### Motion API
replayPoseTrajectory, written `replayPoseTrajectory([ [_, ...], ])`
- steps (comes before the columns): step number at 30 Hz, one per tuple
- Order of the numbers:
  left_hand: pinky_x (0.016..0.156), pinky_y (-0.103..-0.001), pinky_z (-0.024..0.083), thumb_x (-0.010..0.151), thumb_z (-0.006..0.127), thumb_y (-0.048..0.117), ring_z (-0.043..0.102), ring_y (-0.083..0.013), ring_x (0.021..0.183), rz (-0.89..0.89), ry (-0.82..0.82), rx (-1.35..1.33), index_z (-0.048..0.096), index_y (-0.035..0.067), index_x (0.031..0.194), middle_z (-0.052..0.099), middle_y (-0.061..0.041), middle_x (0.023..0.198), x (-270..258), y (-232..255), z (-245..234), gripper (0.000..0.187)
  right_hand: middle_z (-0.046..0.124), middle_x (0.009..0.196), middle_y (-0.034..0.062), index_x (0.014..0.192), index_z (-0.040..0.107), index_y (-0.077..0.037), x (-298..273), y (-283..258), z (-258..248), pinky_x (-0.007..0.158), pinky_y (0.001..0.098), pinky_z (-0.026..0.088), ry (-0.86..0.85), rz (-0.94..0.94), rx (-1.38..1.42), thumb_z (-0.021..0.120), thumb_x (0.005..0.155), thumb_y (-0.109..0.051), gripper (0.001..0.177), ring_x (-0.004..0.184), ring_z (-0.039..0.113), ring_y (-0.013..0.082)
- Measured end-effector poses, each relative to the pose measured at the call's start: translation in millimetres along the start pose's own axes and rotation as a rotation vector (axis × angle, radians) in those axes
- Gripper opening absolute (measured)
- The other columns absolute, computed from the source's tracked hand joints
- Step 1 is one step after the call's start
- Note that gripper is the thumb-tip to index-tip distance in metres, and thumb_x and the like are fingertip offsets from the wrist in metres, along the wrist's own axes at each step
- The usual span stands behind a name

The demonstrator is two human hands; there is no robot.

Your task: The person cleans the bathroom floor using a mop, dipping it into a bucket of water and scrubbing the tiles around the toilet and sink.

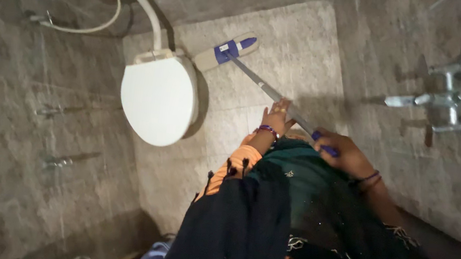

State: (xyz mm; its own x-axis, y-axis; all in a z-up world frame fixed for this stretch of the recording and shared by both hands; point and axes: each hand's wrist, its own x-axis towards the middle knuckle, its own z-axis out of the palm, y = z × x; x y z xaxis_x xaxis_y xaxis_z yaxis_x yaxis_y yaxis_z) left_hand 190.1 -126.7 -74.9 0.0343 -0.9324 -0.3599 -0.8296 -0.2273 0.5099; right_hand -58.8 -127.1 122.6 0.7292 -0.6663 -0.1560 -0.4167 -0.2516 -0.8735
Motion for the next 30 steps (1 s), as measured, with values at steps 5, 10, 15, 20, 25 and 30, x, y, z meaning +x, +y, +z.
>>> replayPoseTrajectory([
  [5,0.117,-0.062,0.023,0.088,0.067,0.055,0.024,-0.0318,0.155,0.067,-0.028,-0.002,0.028,0.012,0.158,0.025,-0.013,0.169,-39.1,88.4,75.3,0.091,0.073,0.114,0.0126,0.098,0.071,-0.004,-124.1,45.0,-29.8,0.095,0.0381,0.050,0.095,0.020,0.128,0.071,0.078,-0.006,0.020,0.115,0.065,0.0297],
  [10,0.116,-0.060,0.030,0.086,0.066,0.060,0.029,-0.0326,0.153,0.261,-0.160,0.010,0.042,0.016,0.152,0.034,-0.011,0.165,-110.9,190.7,119.7,0.083,0.073,0.123,0.0144,0.106,0.072,-0.004,-282.2,47.5,-44.9,0.103,0.0371,0.049,0.204,0.202,0.088,0.072,0.081,-0.003,0.025,0.122,0.066,0.0286],
  [15,0.115,-0.058,0.035,0.087,0.065,0.063,0.038,-0.0287,0.149,0.537,-0.379,0.098,0.056,0.016,0.140,0.044,-0.008,0.159,-145.2,248.2,153.5,0.072,0.067,0.141,0.0145,0.099,0.074,-0.004,-397.8,-10.1,-35.9,0.108,0.0379,0.047,0.356,0.223,-0.069,0.072,0.072,0.003,0.028,0.129,0.063,0.0251],
  [20,0.113,-0.046,0.046,0.092,0.059,0.059,0.047,-0.0284,0.141,0.658,-0.334,0.147,0.055,0.015,0.144,0.054,-0.009,0.149,-168.9,270.6,198.2,0.068,0.071,0.130,0.0111,0.107,0.071,-0.003,-432.5,-35.7,-7.2,0.107,0.0348,0.053,0.691,0.251,0.175,0.074,0.085,0.001,0.022,0.125,0.067,0.0216],
  [25,0.102,-0.047,0.049,0.090,0.063,0.050,0.048,-0.0322,0.138,0.592,-0.245,0.062,0.056,0.015,0.139,0.058,-0.011,0.142,-198.7,224.9,193.1,0.061,0.073,0.128,0.0135,0.101,0.072,-0.003,-420.5,-44.0,23.3,0.098,0.0346,0.056,0.617,0.247,0.007,0.077,0.081,0.002,0.021,0.113,0.070,0.0218],
  [30,0.111,-0.044,0.051,0.087,0.071,0.044,0.052,-0.0359,0.141,0.488,0.059,-0.145,0.065,0.014,0.127,0.063,-0.012,0.138,-256.8,132.6,182.2,0.051,0.071,0.130,0.0149,0.102,0.071,-0.003,-387.2,-52.5,63.4,0.109,0.0386,0.054,0.432,0.081,0.220,0.075,0.080,0.000,0.023,0.132,0.066,0.0263],
])
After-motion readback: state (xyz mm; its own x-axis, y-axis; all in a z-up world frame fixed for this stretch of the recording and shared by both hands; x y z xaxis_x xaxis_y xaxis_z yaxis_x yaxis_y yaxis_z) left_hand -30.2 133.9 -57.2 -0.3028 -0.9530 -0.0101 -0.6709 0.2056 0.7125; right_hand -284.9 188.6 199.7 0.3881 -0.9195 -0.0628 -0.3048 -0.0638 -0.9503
